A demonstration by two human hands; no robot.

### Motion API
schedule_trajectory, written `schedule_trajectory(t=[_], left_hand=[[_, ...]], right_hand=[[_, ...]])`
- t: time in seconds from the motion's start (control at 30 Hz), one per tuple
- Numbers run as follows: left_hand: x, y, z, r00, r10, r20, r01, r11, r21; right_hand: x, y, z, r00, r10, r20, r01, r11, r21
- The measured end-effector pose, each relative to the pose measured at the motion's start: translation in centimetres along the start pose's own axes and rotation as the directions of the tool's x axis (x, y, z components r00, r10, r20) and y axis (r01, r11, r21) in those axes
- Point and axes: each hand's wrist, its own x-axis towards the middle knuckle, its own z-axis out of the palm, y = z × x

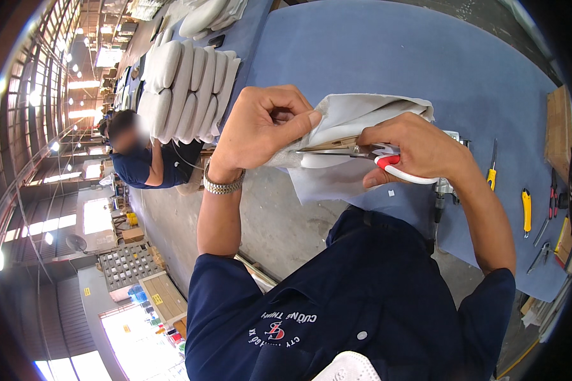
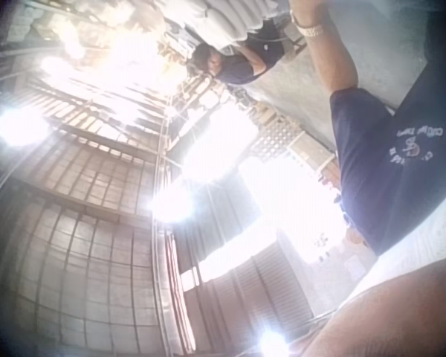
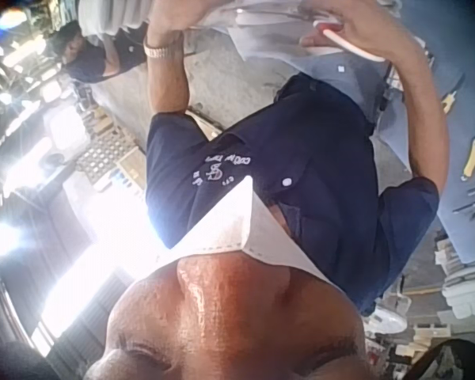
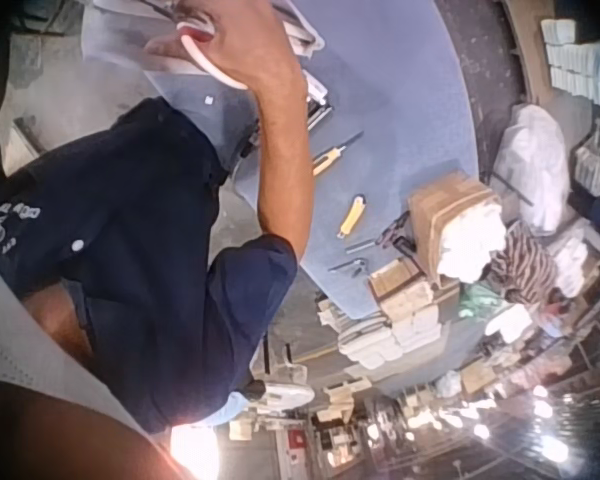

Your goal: The person assembles a cushion cover by folding fabric around a cushion insert, stapling edges with a staple gun, and trimming excess fabric with scissors. The person repeats this process on multiple cushions, stacking finished units on the table.

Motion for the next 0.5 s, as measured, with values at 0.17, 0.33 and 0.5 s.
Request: schedule_trajectory(t=[0.17,0.33,0.5], left_hand=[[-0.06,-0.15,-0.24,1.000,-0.003,-0.003,0.003,1.000,0.002],[0.00,-0.30,-0.25,1.000,-0.001,0.003,0.001,1.000,-0.010],[-0.07,-0.21,-0.12,1.000,0.003,0.010,-0.003,1.000,0.001]], right_hand=[[-0.31,0.15,0.01,1.000,0.007,-0.020,-0.008,0.999,-0.040],[-0.04,0.37,0.53,0.993,-0.069,-0.097,0.067,0.997,-0.026],[0.29,0.41,0.65,0.995,-0.067,-0.080,0.066,0.998,-0.024]])
